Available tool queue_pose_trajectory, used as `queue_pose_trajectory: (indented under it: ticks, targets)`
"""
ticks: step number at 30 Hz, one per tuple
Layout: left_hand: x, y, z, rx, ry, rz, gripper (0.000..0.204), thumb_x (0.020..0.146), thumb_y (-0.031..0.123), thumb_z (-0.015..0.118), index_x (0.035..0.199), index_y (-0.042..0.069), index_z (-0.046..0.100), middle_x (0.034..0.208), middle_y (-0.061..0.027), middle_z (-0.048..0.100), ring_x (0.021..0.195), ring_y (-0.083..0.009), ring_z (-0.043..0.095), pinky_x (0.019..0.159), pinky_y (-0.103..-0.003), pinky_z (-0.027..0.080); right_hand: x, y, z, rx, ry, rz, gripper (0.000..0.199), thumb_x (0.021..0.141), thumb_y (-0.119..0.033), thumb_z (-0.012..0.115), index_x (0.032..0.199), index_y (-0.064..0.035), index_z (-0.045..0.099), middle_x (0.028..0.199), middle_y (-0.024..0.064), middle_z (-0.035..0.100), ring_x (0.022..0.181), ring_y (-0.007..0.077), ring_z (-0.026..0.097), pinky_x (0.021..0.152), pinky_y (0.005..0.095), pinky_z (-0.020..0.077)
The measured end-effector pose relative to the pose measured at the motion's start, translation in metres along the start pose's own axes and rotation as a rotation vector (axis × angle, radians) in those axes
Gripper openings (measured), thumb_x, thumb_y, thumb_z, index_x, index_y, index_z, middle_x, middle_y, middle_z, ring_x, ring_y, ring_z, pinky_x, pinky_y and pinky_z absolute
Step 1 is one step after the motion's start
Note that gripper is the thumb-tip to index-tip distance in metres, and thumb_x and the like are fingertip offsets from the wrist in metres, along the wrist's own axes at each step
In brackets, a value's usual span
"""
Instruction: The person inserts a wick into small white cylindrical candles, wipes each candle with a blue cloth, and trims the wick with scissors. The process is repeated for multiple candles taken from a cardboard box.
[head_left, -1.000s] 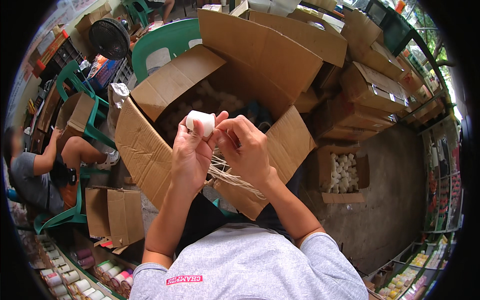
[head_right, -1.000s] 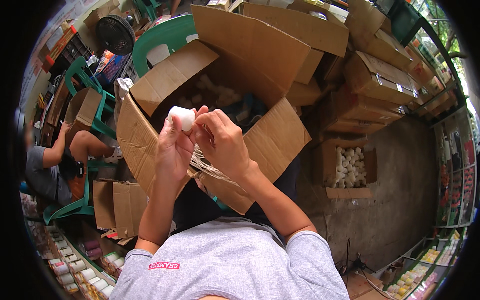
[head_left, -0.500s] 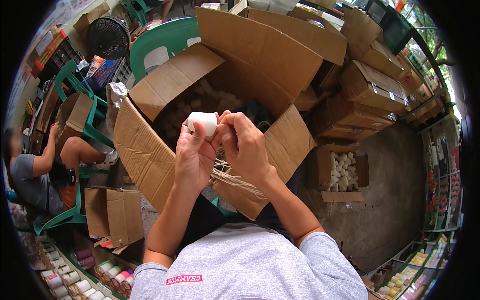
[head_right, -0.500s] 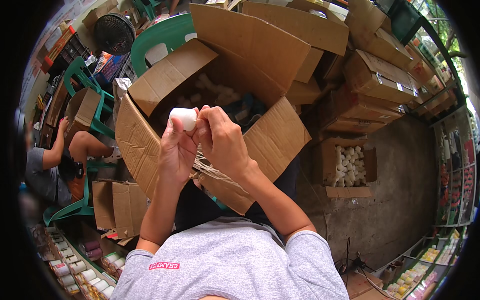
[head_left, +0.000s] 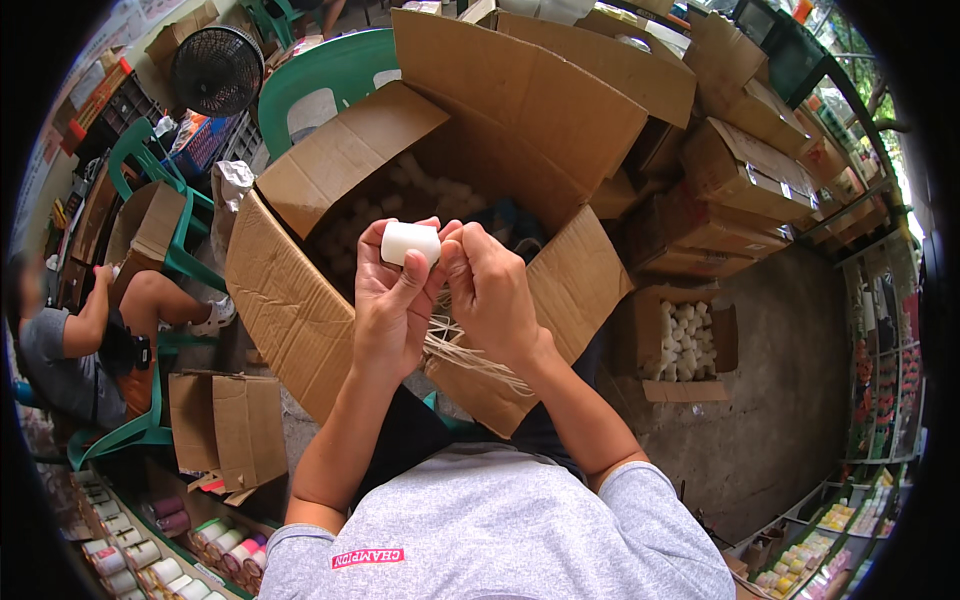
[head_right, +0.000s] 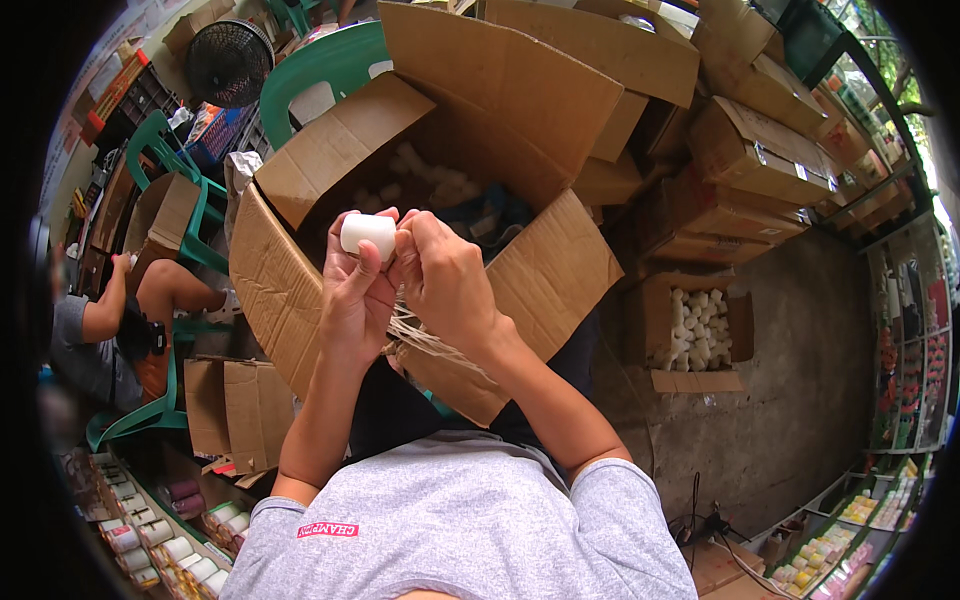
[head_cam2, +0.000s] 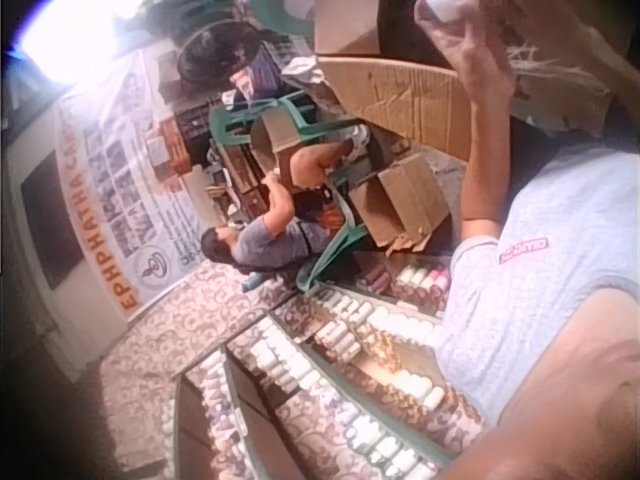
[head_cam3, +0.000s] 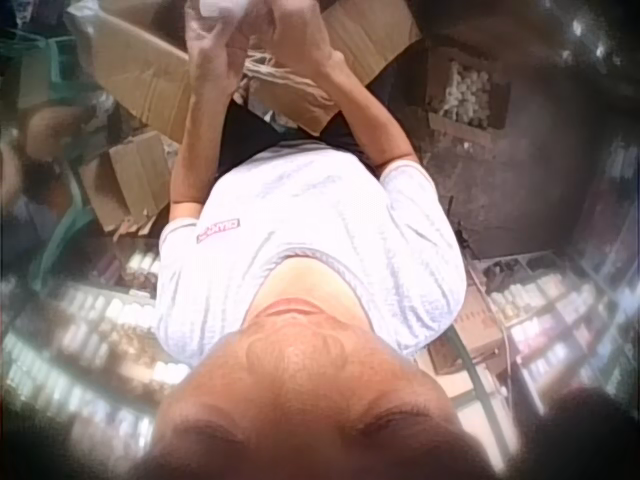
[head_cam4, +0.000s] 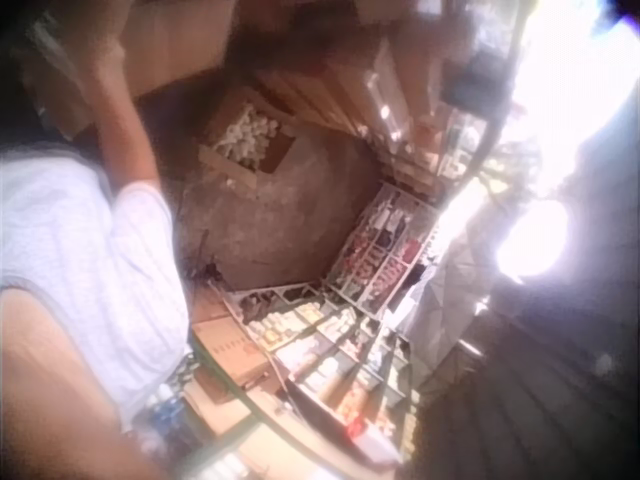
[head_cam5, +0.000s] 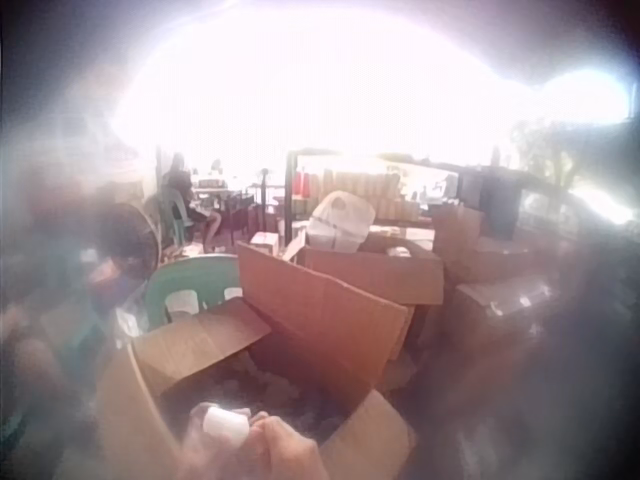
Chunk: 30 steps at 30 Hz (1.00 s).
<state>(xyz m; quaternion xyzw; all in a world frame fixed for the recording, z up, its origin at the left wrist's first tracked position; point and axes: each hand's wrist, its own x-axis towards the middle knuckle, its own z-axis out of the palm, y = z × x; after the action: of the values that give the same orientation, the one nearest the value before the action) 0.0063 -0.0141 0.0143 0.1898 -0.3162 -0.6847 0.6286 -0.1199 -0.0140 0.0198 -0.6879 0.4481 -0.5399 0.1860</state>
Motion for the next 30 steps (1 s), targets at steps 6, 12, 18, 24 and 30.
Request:
queue_pose_trajectory:
  ticks: [6, 12, 18, 24, 30]
  targets:
    - [0.004, 0.002, -0.006, 0.089, -0.001, 0.106, 0.046, 0.089, 0.010, 0.069, 0.127, 0.012, 0.042, 0.129, -0.0179, 0.054, 0.118, -0.0277, 0.056, 0.102, -0.038, 0.048, -0.005, 0.007, -0.004, 0.417, -0.049, 0.308, 0.011, 0.096, -0.010, 0.062, 0.094, 0.0009, 0.059, 0.076, 0.0013, 0.059, 0.070, 0.0053, 0.055, 0.062, 0.0228, 0.0501]
    - [0.004, 0.000, -0.005, 0.077, -0.035, 0.070, 0.048, 0.089, 0.011, 0.069, 0.128, 0.011, 0.042, 0.129, -0.0204, 0.054, 0.116, -0.0258, 0.057, 0.101, -0.036, 0.049, -0.004, 0.005, -0.010, 0.177, -0.076, 0.215, 0.010, 0.094, -0.008, 0.064, 0.094, 0.0014, 0.060, 0.078, 0.0008, 0.060, 0.072, 0.0062, 0.057, 0.063, 0.0221, 0.0495]
    - [0.007, 0.003, -0.007, 0.093, -0.026, 0.081, 0.048, 0.089, 0.009, 0.069, 0.128, 0.010, 0.042, 0.129, -0.0208, 0.054, 0.116, -0.0261, 0.057, 0.101, -0.035, 0.049, -0.012, 0.010, -0.013, 0.390, -0.032, 0.360, 0.007, 0.092, -0.004, 0.066, 0.092, 0.0011, 0.061, 0.083, 0.0020, 0.061, 0.075, 0.0071, 0.058, 0.065, 0.0220, 0.0491]
    - [0.004, 0.002, 0.001, 0.121, -0.015, 0.071, 0.049, 0.088, 0.007, 0.069, 0.130, 0.009, 0.043, 0.124, -0.0160, 0.054, 0.116, -0.0260, 0.058, 0.101, -0.034, 0.049, -0.008, 0.006, -0.011, 0.206, 0.044, 0.133, 0.009, 0.084, -0.002, 0.071, 0.090, -0.0007, 0.065, 0.082, 0.0083, 0.060, 0.069, 0.0173, 0.062, 0.059, 0.0286, 0.0485]
    - [0.007, 0.001, -0.007, 0.240, -0.028, 0.122, 0.057, 0.087, 0.015, 0.073, 0.134, 0.008, 0.043, 0.120, -0.0095, 0.053, 0.118, -0.0294, 0.057, 0.103, -0.036, 0.048, -0.008, -0.005, -0.017, 0.125, 0.040, 0.140, 0.006, 0.084, 0.001, 0.070, 0.088, 0.0006, 0.065, 0.082, 0.0061, 0.059, 0.072, 0.0138, 0.060, 0.063, 0.0261, 0.0491]
